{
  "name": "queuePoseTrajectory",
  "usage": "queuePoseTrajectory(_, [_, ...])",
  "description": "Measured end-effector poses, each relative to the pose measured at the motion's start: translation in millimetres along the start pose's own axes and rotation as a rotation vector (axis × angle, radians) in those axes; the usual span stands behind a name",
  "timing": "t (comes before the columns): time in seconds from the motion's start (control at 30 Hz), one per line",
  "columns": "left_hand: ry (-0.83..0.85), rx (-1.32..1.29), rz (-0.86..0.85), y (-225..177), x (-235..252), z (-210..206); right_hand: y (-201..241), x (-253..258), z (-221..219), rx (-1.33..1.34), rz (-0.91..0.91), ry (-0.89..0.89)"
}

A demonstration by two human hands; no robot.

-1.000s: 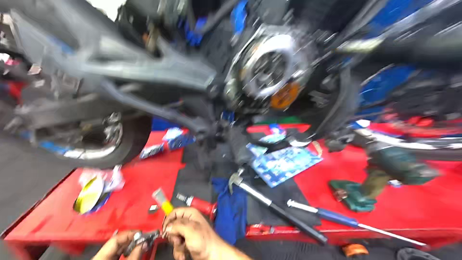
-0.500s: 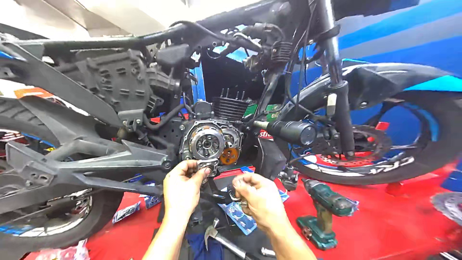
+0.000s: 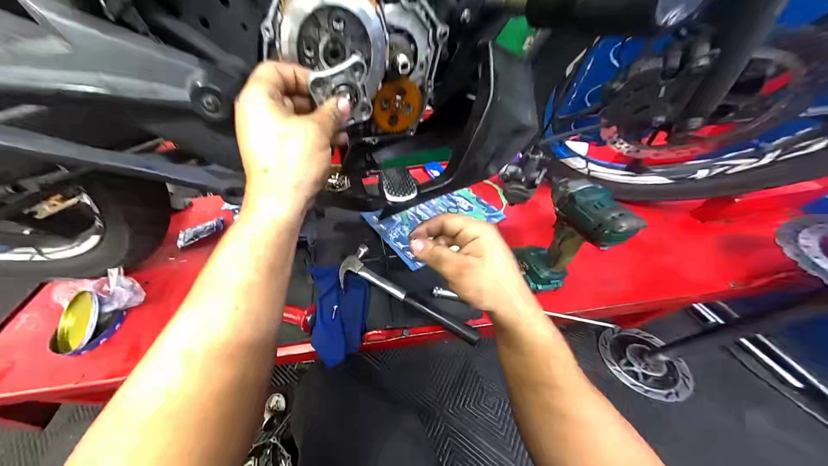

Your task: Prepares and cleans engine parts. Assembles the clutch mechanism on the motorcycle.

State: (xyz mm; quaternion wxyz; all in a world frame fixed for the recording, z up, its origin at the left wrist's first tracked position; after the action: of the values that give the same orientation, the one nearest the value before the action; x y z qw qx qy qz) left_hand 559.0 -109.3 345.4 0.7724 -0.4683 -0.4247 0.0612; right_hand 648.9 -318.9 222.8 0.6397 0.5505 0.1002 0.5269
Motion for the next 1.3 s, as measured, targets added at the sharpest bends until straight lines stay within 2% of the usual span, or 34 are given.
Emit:
queuePoseTrajectory(0.07, [-0.001,-0.007,-0.046,1.4,0.5,-1.8,-22.0,-7.1,-18.4,-0.106,-0.034,0.052])
queuePoseTrajectory(0.17, [-0.017,-0.002,-0.103,1.1,2.7,-1.4,-32.7,2.6,-45.8,-0.225,-0.043,0.121])
queuePoseTrajectory(0.23, [-0.040,0.002,-0.094,2.2,3.8,0.0,-43.9,10.8,-80.3,-0.429,-0.139,0.325])
queuePoseTrajectory(0.3, [-0.064,0.051,-0.058,2.1,2.5,0.9,-68.6,10.1,-126.8,-0.643,-0.248,0.608])
queuePoseTrajectory(0.37, [-0.065,0.129,-0.019,0.0,1.4,1.6,-95.0,7.4,-161.1,-0.709,-0.261,0.818])
queuePoseTrajectory(0.43, [-0.078,0.152,0.023,-2.6,3.9,1.8,-110.1,10.5,-173.2,-0.742,-0.230,0.891])
queuePoseTrajectory(0.6, [-0.081,0.114,0.120,3.0,8.8,-0.9,-120.0,18.2,-170.1,-0.775,-0.198,0.924])
queuePoseTrajectory(0.67, [-0.104,0.123,0.117,1.8,11.2,1.0,-119.0,16.0,-160.1,-0.672,-0.180,0.880])
queuePoseTrajectory(0.77, [-0.170,0.064,0.087,-3.3,14.6,6.2,-93.1,1.4,-133.3,-0.316,-0.111,0.718])
queuePoseTrajectory(0.87, [-0.152,0.045,0.042,-5.2,20.1,7.7,-41.5,-11.6,-109.2,0.044,0.076,0.644])
queuePoseTrajectory(1.0, [-0.046,-0.001,-0.019,-3.3,23.8,4.8,35.8,-0.9,-64.5,0.231,0.322,0.640])
queuePoseTrajectory(1.07, [-0.042,-0.035,-0.014,-1.0,22.6,3.8,62.5,16.7,-36.5,0.215,0.350,0.481])
queuePoseTrajectory(1.13, [-0.080,-0.101,0.013,3.7,21.1,4.3,78.4,41.3,-9.9,0.132,0.298,0.233])
queuePoseTrajectory(1.3, [-0.129,-0.284,0.056,7.3,20.7,5.9,77.5,119.1,26.2,-0.003,0.182,-0.263])
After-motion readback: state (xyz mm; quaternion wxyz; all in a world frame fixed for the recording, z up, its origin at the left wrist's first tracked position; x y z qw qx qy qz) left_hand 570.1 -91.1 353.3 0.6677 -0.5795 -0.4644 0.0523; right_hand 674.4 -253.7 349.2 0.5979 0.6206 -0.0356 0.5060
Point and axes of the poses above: each hand's wrist, its own x-axis towards the middle knuckle, its own z-axis out of the back of the hand, y = z × x, the point moved 4 cm from there along x, towards the middle knuckle, and after that the axes turned 10 degrees about y, right-handed, at the moved point
